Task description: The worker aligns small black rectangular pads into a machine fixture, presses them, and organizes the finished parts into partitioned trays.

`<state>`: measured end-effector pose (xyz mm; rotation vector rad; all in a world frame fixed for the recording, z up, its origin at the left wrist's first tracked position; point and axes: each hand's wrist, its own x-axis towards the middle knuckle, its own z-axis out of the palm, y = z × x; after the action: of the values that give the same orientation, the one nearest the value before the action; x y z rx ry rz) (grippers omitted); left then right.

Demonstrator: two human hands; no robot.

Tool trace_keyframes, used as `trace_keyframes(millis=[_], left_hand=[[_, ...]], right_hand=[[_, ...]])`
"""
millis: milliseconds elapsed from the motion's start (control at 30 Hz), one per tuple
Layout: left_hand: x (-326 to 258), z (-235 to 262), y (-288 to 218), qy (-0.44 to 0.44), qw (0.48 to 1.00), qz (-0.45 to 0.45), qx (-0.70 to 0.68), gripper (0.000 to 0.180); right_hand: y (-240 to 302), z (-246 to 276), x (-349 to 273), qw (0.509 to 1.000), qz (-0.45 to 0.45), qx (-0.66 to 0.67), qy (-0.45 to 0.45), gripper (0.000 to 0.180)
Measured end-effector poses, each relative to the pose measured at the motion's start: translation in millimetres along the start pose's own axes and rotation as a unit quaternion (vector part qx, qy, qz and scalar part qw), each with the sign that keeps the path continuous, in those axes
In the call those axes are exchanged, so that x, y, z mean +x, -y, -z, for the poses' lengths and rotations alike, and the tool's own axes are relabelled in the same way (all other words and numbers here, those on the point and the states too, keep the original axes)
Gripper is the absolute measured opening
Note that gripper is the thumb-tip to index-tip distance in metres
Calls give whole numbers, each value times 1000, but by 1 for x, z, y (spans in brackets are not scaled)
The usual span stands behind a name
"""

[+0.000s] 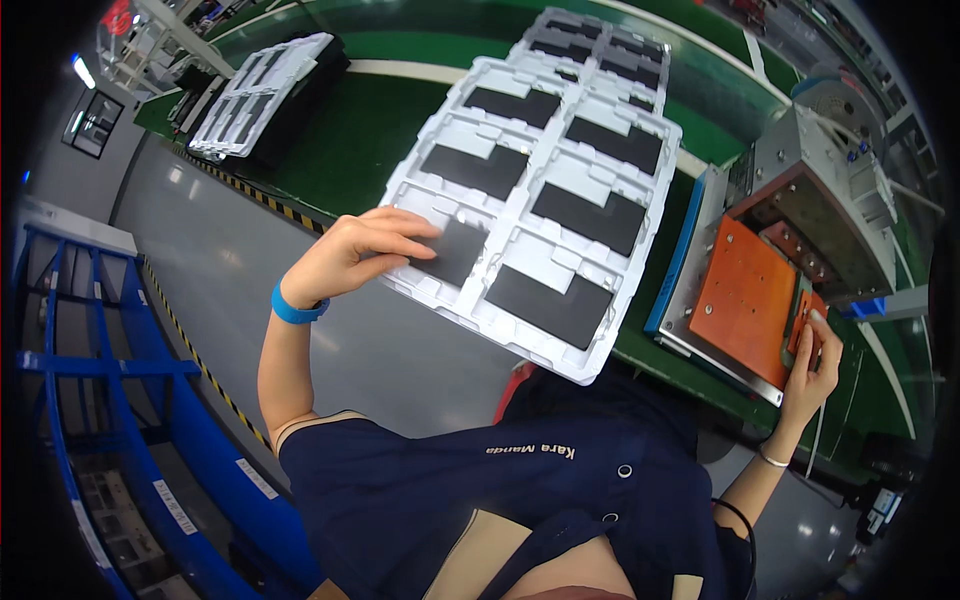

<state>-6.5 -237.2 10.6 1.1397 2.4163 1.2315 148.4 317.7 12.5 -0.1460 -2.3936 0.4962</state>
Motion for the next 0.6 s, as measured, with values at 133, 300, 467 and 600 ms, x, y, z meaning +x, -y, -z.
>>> trace_keyframes(millis=[133, 300, 467, 600], left_hand=[[16, -5, 17, 55, 995, -62, -52, 30], [67, -34, 6, -122, 987, -91, 58, 28], [73, -84, 15, -213, 907, -119, 344, 18], [59, -93, 23, -240, 911, -69, 329, 20]], right_hand=[[-17, -6, -3, 1000, 11, 2, -9, 16], [-30, -19, -8, 999, 23, 24, -41, 15], [-21, -30, -7, 998, 40, 21, -43, 13], [-10, -38, -13, 998, 35, 36, -45, 12]])
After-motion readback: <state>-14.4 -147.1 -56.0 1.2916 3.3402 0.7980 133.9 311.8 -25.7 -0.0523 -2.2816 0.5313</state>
